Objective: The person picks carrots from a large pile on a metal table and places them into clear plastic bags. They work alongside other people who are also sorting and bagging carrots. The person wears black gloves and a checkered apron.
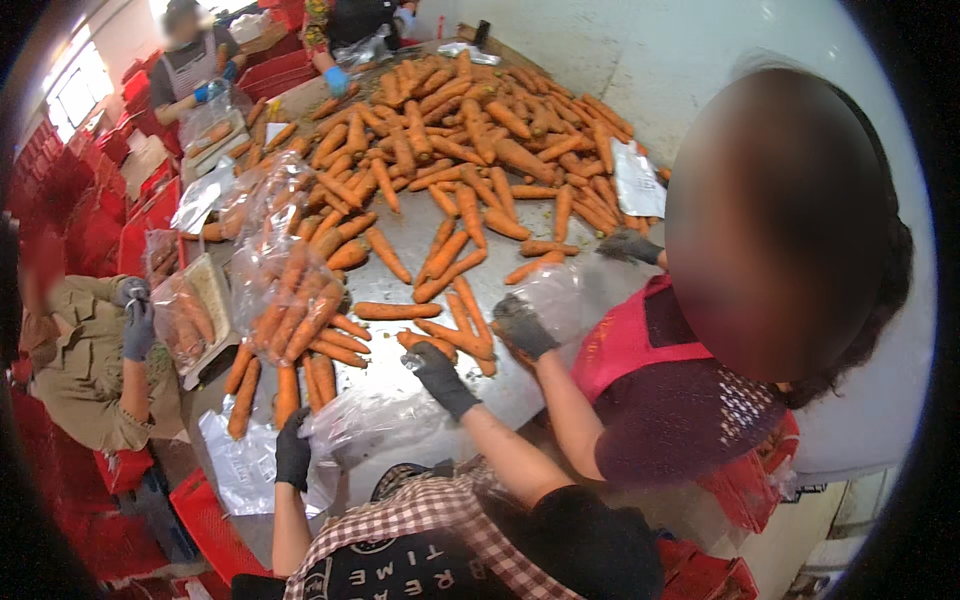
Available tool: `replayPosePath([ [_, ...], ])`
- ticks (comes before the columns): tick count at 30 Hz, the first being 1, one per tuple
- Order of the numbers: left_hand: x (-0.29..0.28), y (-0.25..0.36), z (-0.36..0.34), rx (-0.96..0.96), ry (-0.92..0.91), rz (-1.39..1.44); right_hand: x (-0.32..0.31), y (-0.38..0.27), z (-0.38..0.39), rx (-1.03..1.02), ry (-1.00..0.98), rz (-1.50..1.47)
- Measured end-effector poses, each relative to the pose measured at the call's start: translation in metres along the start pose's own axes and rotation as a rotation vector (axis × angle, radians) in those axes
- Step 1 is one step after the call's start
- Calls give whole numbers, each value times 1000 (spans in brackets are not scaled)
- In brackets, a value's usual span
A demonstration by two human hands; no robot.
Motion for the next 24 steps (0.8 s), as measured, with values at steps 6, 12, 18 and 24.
replayPosePath([
  [6, -41, -82, -26, -256, 238, 66, 38, -45, 36, -181, -692, 30],
  [12, -1, -67, -9, -101, -171, -493, 38, 40, 12, -209, -582, 318],
  [18, 41, 71, 13, 377, -246, -552, 52, 42, 14, -173, -510, 883],
  [24, 131, 19, 18, 529, -367, -417, 44, 36, 1, -108, -554, 753],
])
Point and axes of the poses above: each hand's wrist, its own z-axis away from the middle knuckle, its own x-axis out of the palm, y = z × x, the point moved 8 cm from there along -z, towards the middle knuckle, and after that the axes turned 6 degrees about y, right-handed, at the moved point
